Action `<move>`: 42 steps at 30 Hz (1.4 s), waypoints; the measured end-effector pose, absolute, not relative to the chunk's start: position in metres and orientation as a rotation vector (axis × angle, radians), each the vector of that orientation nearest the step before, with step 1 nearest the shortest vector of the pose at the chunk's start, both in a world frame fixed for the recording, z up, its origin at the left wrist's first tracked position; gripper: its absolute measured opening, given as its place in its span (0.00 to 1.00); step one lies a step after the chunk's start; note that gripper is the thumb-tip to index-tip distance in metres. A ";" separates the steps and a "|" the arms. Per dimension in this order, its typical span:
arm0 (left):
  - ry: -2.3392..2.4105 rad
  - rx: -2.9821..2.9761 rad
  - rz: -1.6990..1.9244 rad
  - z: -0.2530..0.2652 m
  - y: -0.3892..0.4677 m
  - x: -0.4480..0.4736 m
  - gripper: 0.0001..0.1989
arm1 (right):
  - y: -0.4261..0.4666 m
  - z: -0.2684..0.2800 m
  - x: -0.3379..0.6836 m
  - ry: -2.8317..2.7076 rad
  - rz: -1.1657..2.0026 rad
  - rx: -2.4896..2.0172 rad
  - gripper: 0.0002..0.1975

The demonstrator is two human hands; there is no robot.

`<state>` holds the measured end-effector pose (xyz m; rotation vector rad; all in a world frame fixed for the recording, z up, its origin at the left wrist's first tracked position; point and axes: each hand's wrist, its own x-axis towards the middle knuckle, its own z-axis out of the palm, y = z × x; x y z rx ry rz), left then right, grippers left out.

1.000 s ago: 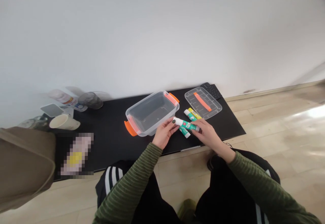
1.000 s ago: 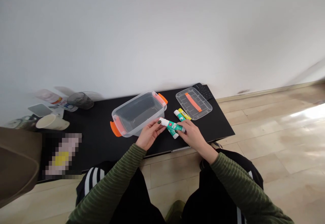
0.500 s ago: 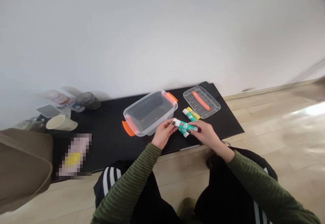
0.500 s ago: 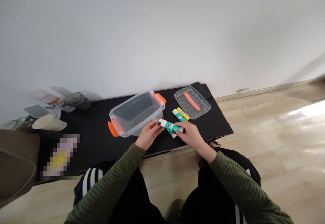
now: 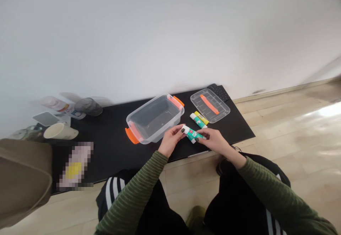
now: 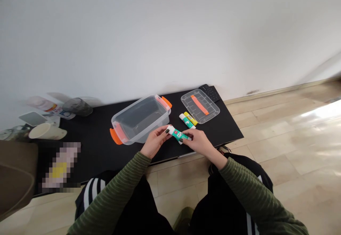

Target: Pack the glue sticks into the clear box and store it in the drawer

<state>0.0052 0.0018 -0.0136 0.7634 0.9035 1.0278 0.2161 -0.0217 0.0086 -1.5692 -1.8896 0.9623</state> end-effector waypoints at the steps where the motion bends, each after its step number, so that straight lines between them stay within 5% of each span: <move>1: 0.922 0.785 1.028 -0.014 0.001 0.006 0.20 | -0.022 0.009 0.215 -1.936 0.949 -1.565 0.11; 12: 1.295 1.046 1.138 -0.032 0.004 0.002 0.19 | -0.008 0.001 0.200 -2.157 0.466 -1.800 0.10; 21: 1.724 1.959 0.590 -0.030 -0.003 0.000 0.25 | 0.017 -0.017 0.187 -2.257 0.219 -2.078 0.13; 42: 1.703 2.085 0.380 -0.030 0.005 -0.002 0.10 | 0.002 -0.020 0.178 -2.427 0.043 -1.838 0.14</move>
